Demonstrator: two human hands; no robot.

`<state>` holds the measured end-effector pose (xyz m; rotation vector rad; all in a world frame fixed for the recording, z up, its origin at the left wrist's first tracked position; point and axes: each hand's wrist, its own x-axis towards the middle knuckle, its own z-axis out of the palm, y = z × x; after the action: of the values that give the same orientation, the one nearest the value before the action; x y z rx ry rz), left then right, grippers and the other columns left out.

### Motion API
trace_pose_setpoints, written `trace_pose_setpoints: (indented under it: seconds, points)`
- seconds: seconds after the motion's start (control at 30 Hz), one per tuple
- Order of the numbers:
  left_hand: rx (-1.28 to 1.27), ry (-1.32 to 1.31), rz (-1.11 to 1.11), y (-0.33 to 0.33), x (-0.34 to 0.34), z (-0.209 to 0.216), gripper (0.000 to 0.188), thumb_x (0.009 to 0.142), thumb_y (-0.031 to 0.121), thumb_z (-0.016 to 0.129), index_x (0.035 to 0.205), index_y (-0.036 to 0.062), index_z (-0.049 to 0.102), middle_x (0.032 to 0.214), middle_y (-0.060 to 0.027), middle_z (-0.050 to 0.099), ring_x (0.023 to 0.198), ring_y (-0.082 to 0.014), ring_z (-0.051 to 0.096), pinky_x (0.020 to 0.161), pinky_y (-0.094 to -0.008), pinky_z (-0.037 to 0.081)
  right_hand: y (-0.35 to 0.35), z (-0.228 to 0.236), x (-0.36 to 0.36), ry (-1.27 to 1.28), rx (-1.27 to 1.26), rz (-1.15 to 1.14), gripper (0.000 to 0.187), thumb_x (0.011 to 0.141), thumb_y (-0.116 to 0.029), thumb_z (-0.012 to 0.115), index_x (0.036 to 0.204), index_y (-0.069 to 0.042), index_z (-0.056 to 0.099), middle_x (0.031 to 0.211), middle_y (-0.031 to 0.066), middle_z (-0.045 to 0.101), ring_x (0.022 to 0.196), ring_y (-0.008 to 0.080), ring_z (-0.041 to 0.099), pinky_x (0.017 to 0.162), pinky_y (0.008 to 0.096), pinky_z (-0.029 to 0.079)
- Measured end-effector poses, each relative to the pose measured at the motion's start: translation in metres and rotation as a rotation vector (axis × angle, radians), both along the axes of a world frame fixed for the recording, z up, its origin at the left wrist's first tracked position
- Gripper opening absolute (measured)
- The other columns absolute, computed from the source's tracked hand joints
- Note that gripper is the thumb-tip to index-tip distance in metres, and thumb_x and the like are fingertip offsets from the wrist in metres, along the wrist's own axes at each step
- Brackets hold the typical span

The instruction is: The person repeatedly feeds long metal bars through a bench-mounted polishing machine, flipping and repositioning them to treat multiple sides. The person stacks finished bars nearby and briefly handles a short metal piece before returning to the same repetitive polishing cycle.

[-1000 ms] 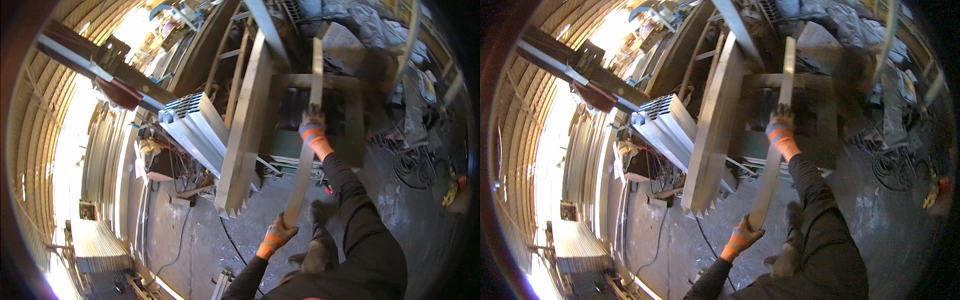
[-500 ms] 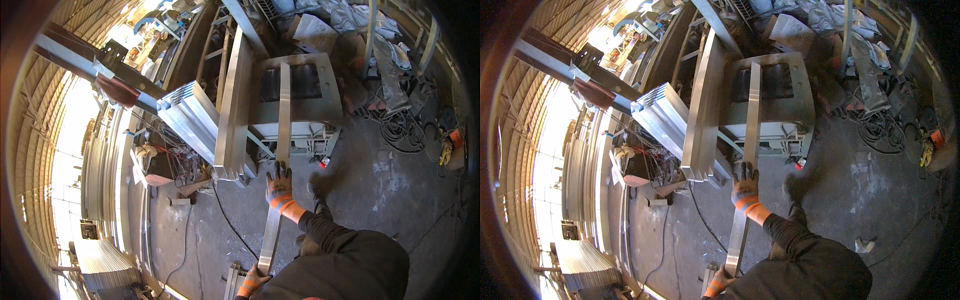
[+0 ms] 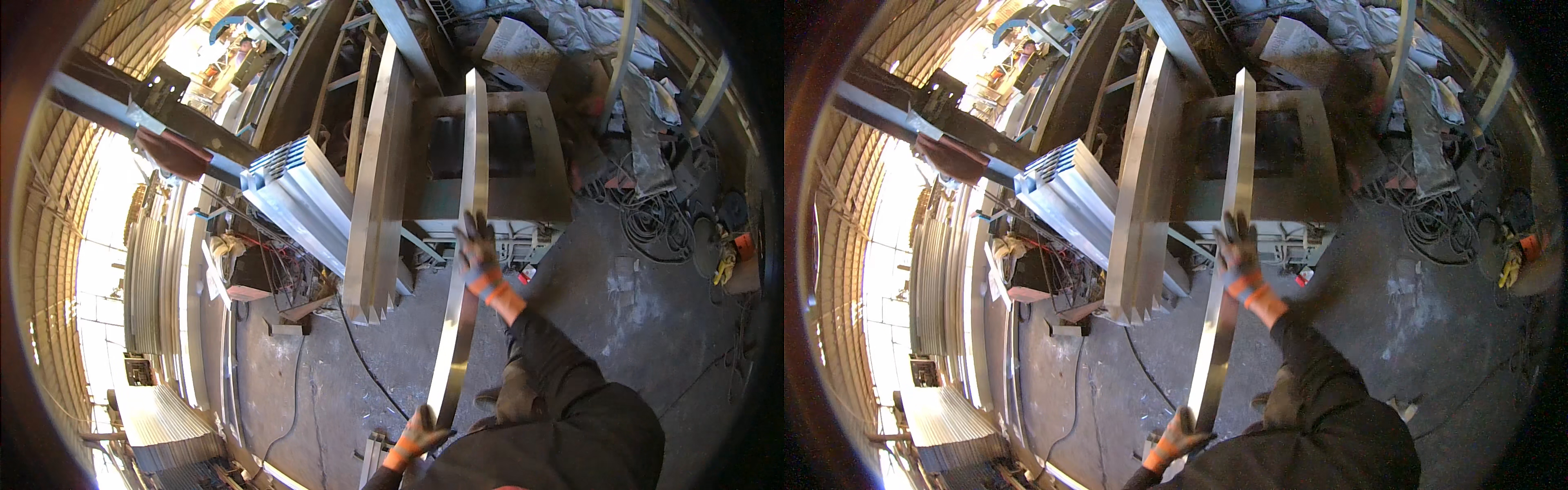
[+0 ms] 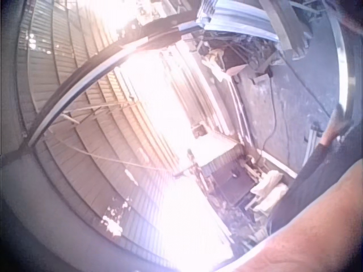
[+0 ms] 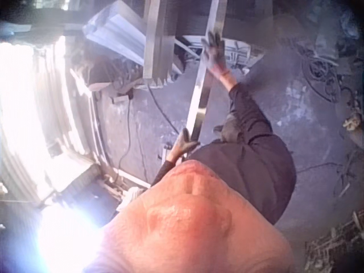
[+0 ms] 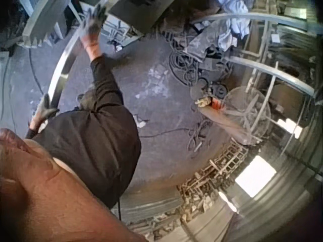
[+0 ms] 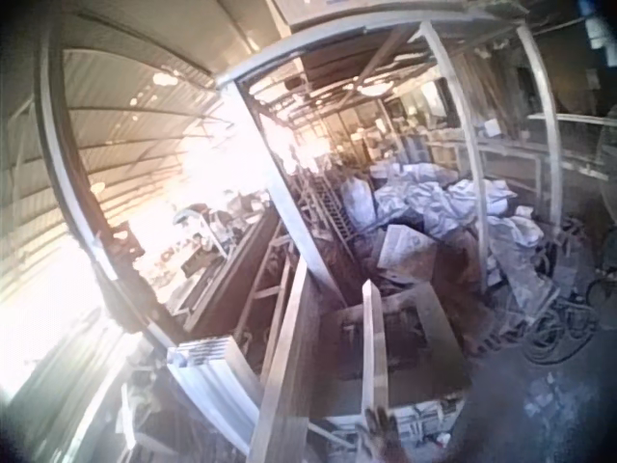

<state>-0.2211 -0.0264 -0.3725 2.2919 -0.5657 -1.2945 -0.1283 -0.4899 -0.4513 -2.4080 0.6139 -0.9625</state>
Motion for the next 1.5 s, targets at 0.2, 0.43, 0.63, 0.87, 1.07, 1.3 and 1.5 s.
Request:
trace_pose_setpoints:
  seconds: [0.2,0.43,0.63,0.87,1.07,1.3,1.5]
  points:
    - [-0.108,-0.521,-0.079,-0.246,0.104,-0.022,0.086,0.090,0.041,0.088,0.148,-0.0037,0.045,0.133,-0.0306,0.067,0.115,-0.0535,0.072,0.096,-0.0582,0.062,-0.228,0.000,0.179,0.622,-0.160,-0.050,0.059,0.106,-0.041,0.058,0.160,-0.016,0.062,0.169,0.0166,0.056,0.166,0.0400,0.038,0.137,0.0543,0.028]
    - [-0.096,-0.513,-0.017,-0.391,0.173,-0.008,0.090,0.090,0.033,0.085,0.158,-0.0003,0.036,0.139,-0.0315,0.063,0.119,-0.0531,0.070,0.098,-0.0567,0.061,-0.334,-0.012,0.271,0.584,-0.128,-0.259,0.058,0.116,-0.041,0.045,0.166,-0.015,0.054,0.175,0.0118,0.049,0.160,0.0359,0.046,0.136,0.0514,0.032]
    - [-0.074,-0.500,-0.123,-0.310,0.138,-0.018,0.097,0.092,0.036,0.084,0.163,-0.0049,0.031,0.143,-0.0319,0.062,0.125,-0.0513,0.068,0.102,-0.0562,0.060,-0.270,-0.028,0.196,0.459,-0.178,-0.295,0.057,0.110,-0.037,0.055,0.162,-0.014,0.060,0.176,0.0137,0.046,0.163,0.0406,0.040,0.135,0.0609,0.027]
    - [-0.043,-0.413,-0.131,-0.066,0.022,-0.021,0.097,0.089,0.044,0.087,0.157,-0.0051,0.037,0.140,-0.0327,0.065,0.123,-0.0518,0.069,0.101,-0.0546,0.060,-0.025,-0.015,0.063,0.419,-0.049,-0.159,0.057,0.098,-0.032,0.069,0.152,-0.016,0.070,0.183,0.0230,0.031,0.168,0.0468,0.030,0.132,0.0598,0.032]
    - [0.069,-0.319,-0.134,0.138,-0.053,-0.035,0.102,0.087,0.046,0.090,0.157,-0.0047,0.037,0.138,-0.0328,0.067,0.121,-0.0513,0.070,0.098,-0.0554,0.061,0.160,0.017,-0.027,0.378,-0.010,-0.075,0.055,0.098,-0.040,0.066,0.147,-0.014,0.074,0.183,0.0255,0.028,0.169,0.0500,0.021,0.135,0.0643,0.020]
    - [-0.056,-0.232,-0.078,0.319,-0.111,-0.080,0.089,0.091,0.021,0.086,0.162,0.0010,0.036,0.138,-0.0279,0.064,0.120,-0.0496,0.070,0.098,-0.0538,0.059,0.287,0.043,-0.099,0.452,0.098,0.052,0.054,0.095,-0.036,0.071,0.145,-0.014,0.074,0.180,0.0278,0.031,0.168,0.0551,0.019,0.133,0.0701,0.020]
    - [-0.231,-0.171,0.101,0.267,-0.082,-0.034,0.084,0.085,0.027,0.091,0.156,0.0022,0.053,0.132,-0.0266,0.071,0.121,-0.0433,0.072,0.100,-0.0514,0.059,0.247,0.021,-0.086,-0.082,0.237,0.029,0.049,0.091,-0.009,0.079,0.140,-0.009,0.077,0.177,0.0263,0.041,0.166,0.0509,0.033,0.134,0.0572,0.032]
